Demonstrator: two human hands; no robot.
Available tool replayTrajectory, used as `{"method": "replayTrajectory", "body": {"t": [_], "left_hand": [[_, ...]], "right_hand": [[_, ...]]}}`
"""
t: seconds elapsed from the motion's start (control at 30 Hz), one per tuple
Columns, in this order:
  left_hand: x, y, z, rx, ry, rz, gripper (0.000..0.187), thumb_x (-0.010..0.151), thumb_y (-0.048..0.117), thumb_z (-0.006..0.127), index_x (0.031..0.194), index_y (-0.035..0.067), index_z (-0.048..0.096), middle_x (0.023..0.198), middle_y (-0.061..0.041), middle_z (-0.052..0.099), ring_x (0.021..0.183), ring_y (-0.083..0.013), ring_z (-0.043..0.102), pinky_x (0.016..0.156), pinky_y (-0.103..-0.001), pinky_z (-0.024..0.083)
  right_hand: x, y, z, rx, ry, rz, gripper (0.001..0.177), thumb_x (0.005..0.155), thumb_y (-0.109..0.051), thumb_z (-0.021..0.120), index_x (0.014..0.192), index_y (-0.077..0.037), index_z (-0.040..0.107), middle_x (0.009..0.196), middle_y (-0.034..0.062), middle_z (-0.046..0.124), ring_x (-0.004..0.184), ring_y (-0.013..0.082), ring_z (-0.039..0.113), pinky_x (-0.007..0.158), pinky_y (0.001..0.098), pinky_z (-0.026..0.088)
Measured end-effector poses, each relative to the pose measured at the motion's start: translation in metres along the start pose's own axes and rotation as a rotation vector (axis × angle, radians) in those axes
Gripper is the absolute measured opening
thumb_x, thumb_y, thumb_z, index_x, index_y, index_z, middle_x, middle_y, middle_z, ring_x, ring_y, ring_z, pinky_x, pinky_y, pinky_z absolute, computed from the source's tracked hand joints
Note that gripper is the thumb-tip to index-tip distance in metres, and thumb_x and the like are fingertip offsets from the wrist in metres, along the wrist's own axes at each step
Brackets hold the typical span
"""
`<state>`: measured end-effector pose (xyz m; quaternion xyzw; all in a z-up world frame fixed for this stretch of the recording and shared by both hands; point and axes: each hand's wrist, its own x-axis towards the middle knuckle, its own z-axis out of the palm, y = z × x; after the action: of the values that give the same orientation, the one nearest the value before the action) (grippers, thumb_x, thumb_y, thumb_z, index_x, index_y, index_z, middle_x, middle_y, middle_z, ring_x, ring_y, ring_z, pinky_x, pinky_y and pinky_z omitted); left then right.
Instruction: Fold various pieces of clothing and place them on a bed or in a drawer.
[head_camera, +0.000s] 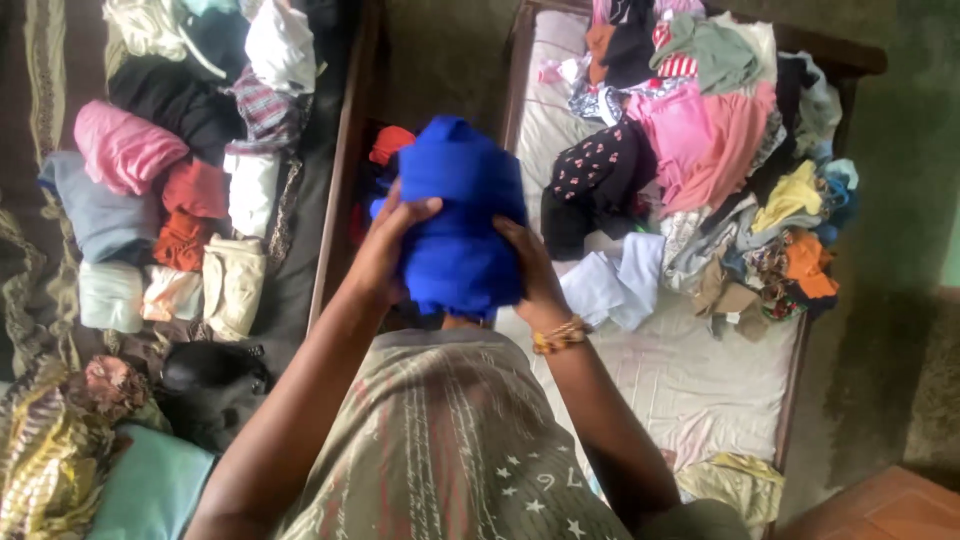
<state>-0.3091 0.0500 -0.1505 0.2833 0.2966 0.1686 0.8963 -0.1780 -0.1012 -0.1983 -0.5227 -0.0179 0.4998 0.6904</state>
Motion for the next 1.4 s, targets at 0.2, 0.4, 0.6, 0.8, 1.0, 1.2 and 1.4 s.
{"method": "replayTrajectory", "body": {"t": [0.2, 0.4, 0.6, 0.8, 1.0, 1.2, 1.4], "left_hand": [[-0.022, 0.003, -0.016, 0.236, 0.147, 0.197, 0.077, 0.09, 0.045, 0.066, 0.153, 0.01, 0.037, 0.143, -0.016, 0.052, 0.13, -0.0277, 0.053, 0.11, -0.046, 0.043], [-0.031, -0.003, -0.04, 0.242, -0.042, 0.289, 0.078, 0.106, 0.059, 0.035, 0.166, 0.01, 0.026, 0.175, -0.011, 0.017, 0.162, -0.021, 0.011, 0.127, -0.036, 0.008], [0.005, -0.031, -0.099, 0.801, 0.274, 0.574, 0.095, 0.099, 0.047, 0.071, 0.162, -0.004, 0.021, 0.17, -0.023, 0.024, 0.161, -0.0314, 0.02, 0.13, -0.039, 0.016], [-0.025, 0.027, -0.097, 0.379, 0.401, 0.12, 0.114, 0.075, 0.047, 0.084, 0.155, -0.005, 0.022, 0.142, -0.023, 0.055, 0.127, -0.0307, 0.063, 0.106, -0.04, 0.052], [-0.03, 0.044, -0.102, -0.064, 0.099, 0.104, 0.087, 0.079, 0.041, 0.085, 0.143, -0.003, 0.047, 0.122, -0.016, 0.067, 0.106, -0.0272, 0.069, 0.094, -0.042, 0.06], [-0.009, 0.029, -0.071, 0.192, 0.377, 0.476, 0.077, 0.084, 0.037, 0.083, 0.142, 0.006, 0.042, 0.128, -0.016, 0.062, 0.116, -0.0272, 0.063, 0.103, -0.045, 0.053], [0.016, 0.009, -0.065, 0.228, 0.373, 0.502, 0.076, 0.104, 0.058, 0.045, 0.163, 0.012, 0.033, 0.166, -0.004, 0.03, 0.155, -0.0199, 0.022, 0.119, -0.04, 0.018]], "right_hand": [[-0.031, 0.012, 0.055, -0.748, 0.074, -0.39, 0.056, 0.097, -0.037, 0.075, 0.136, -0.002, 0.054, 0.117, 0.0086, 0.068, 0.102, 0.0179, 0.066, 0.087, 0.033, 0.056], [-0.013, 0.057, 0.064, -0.561, -0.066, -0.247, 0.055, 0.09, -0.02, 0.083, 0.133, 0.001, 0.056, 0.116, 0.008, 0.071, 0.101, 0.0157, 0.068, 0.089, 0.0303, 0.058], [-0.009, 0.061, 0.092, -0.27, 0.026, -0.317, 0.049, 0.088, -0.01, 0.078, 0.129, 0.0, 0.053, 0.112, 0.0108, 0.07, 0.098, 0.0198, 0.069, 0.087, 0.0328, 0.06], [-0.007, 0.058, 0.088, -0.006, -0.128, -0.027, 0.051, 0.089, -0.02, 0.075, 0.13, 0.003, 0.057, 0.117, 0.013, 0.066, 0.103, 0.0233, 0.068, 0.09, 0.0378, 0.059], [0.041, 0.061, 0.067, 0.111, -0.238, 0.201, 0.061, 0.087, -0.032, 0.077, 0.133, -0.001, 0.054, 0.121, 0.0092, 0.066, 0.108, 0.0207, 0.064, 0.092, 0.0349, 0.053], [0.055, 0.025, 0.094, -0.586, -0.329, -0.393, 0.078, 0.093, -0.044, 0.08, 0.15, -0.002, 0.046, 0.135, 0.0088, 0.061, 0.122, 0.0202, 0.059, 0.105, 0.0321, 0.048], [0.091, 0.018, 0.09, -0.764, -0.438, -0.534, 0.104, 0.076, -0.045, 0.092, 0.152, -0.004, 0.034, 0.139, 0.0124, 0.058, 0.126, 0.0226, 0.06, 0.107, 0.0366, 0.051]]}}
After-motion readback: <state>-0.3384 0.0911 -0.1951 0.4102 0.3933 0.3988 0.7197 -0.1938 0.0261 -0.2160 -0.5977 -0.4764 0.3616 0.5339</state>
